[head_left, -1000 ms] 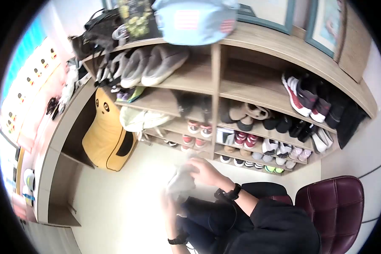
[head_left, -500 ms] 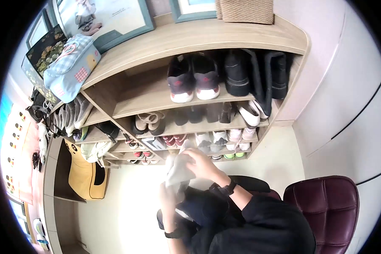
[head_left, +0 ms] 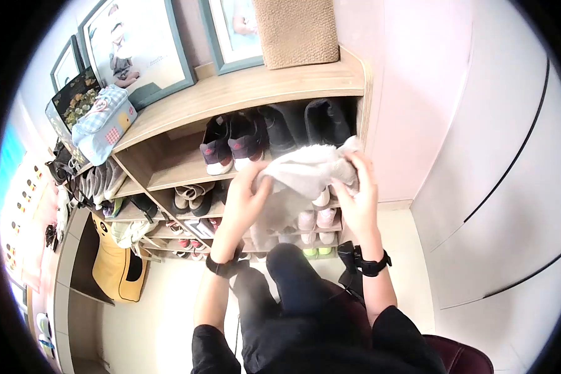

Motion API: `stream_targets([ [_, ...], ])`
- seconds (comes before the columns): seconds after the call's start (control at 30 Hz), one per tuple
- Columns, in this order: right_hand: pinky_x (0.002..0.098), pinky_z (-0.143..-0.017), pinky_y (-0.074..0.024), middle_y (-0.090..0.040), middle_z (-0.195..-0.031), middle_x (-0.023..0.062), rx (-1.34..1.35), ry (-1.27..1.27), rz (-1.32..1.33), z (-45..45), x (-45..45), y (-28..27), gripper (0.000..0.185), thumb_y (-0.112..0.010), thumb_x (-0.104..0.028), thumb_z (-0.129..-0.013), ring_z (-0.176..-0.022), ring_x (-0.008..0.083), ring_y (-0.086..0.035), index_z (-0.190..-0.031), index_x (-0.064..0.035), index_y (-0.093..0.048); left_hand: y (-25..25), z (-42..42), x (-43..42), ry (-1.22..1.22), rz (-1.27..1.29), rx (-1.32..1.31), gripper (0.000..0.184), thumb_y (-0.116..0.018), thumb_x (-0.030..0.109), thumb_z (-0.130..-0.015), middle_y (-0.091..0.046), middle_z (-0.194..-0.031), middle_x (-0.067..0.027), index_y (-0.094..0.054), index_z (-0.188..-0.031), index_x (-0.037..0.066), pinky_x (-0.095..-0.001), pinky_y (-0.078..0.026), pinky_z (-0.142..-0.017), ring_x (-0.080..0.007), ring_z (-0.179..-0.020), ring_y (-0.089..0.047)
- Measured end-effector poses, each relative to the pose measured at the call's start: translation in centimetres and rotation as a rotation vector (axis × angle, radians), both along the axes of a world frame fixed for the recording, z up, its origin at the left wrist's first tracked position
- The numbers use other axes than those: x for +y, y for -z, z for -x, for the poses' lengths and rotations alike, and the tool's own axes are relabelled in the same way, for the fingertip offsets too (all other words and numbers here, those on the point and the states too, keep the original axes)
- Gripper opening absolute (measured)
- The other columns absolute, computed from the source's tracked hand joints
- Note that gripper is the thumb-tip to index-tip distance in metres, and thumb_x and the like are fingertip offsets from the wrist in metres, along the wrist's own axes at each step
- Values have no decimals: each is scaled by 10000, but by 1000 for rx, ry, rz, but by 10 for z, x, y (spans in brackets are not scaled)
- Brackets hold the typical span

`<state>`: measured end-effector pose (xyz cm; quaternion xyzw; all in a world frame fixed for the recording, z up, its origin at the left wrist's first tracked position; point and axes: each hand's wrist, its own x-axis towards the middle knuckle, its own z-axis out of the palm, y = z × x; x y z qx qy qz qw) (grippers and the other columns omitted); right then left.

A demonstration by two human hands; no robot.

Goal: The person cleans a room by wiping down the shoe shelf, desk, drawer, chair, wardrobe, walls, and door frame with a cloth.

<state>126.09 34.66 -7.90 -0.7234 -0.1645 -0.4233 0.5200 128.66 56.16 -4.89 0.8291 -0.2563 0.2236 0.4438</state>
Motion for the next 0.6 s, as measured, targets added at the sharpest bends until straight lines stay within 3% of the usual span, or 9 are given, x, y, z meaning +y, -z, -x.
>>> stream_targets([
  [0.13,371,-962,-375,-493,-1195,200,-196,216,76,-9,-33,-54,427,-593,8,-776,-1137,343,-474,-1186,10,-473,-53,-32,-44,108,69,-35,226,-535,101,-848,-618,-940,-150,-568,-1043,-9,-296,-447,-801,-232,-886,-594],
  [0.17,371,-962,-375,-493,-1195,200,-201,222,80,-15,-37,-65,427,-593,8,-776,-1137,343,-474,-1186,10,-473,-66,-38,-55,130,109,-88,225,-534,108,-846,-617,-931,-169,-569,-1032,-12,-316,-451,-792,-274,-881,-594],
  [0.23,374,-970,-367,-488,-1202,203,-279,262,116,-32,-42,-89,400,-574,-19,-805,-1146,345,-467,-1190,10,-469,-83,-63,-69,59,74,-281,226,-529,117,-860,-622,-867,-128,-574,-1042,-9,-285,-443,-730,-189,-785,-578],
  [0.27,397,-969,-369,-486,-1203,204,-314,326,152,-45,-43,-95,395,-548,-17,-805,-1132,358,-471,-1191,11,-470,-92,-74,-74,61,88,-296,226,-529,117,-860,-622,-867,-128,-574,-1042,-9,-285,-443,-730,-189,-785,-578],
  [0.33,392,-983,-361,-480,-1222,199,-312,361,242,-61,-35,-108,423,-551,-16,-806,-1157,353,-457,-1218,2,-459,-106,-95,-76,20,132,-448,226,-525,109,-850,-613,-901,-181,-572,-1034,-14,-326,-444,-771,-283,-854,-585],
  [0.4,399,-996,-352,-458,-1252,205,-227,380,371,-76,-20,-118,467,-555,-24,-797,-1168,376,-437,-1252,-21,-449,-111,-119,-64,-51,97,-499,218,-521,103,-848,-607,-898,-187,-571,-1022,-18,-344,-440,-778,-309,-874,-573],
  [0.5,464,-915,-354,-549,-1049,220,-224,408,531,-128,2,-105,363,-611,-176,-778,-1027,375,-493,-1059,36,-522,-102,-158,-40,-154,47,-542,182,-516,81,-834,-592,-884,-199,-569,-976,-20,-404,-430,-780,-366,-890,-542],
  [0.57,474,-887,-344,-565,-943,210,-232,591,598,-154,28,-97,346,-611,-277,-786,-956,367,-502,-920,36,-553,-89,-176,-22,-245,-83,-406,163,-510,79,-830,-588,-891,-204,-568,-947,-17,-428,-426,-776,-375,-879,-534],
  [0.6,459,-846,-357,-573,-862,210,-279,654,601,-158,41,-99,340,-589,-316,-801,-874,353,-521,-843,22,-574,-90,-182,-13,-243,-136,-545,171,-507,80,-819,-589,-902,-210,-568,-947,-17,-437,-425,-779,-381,-879,-531],
])
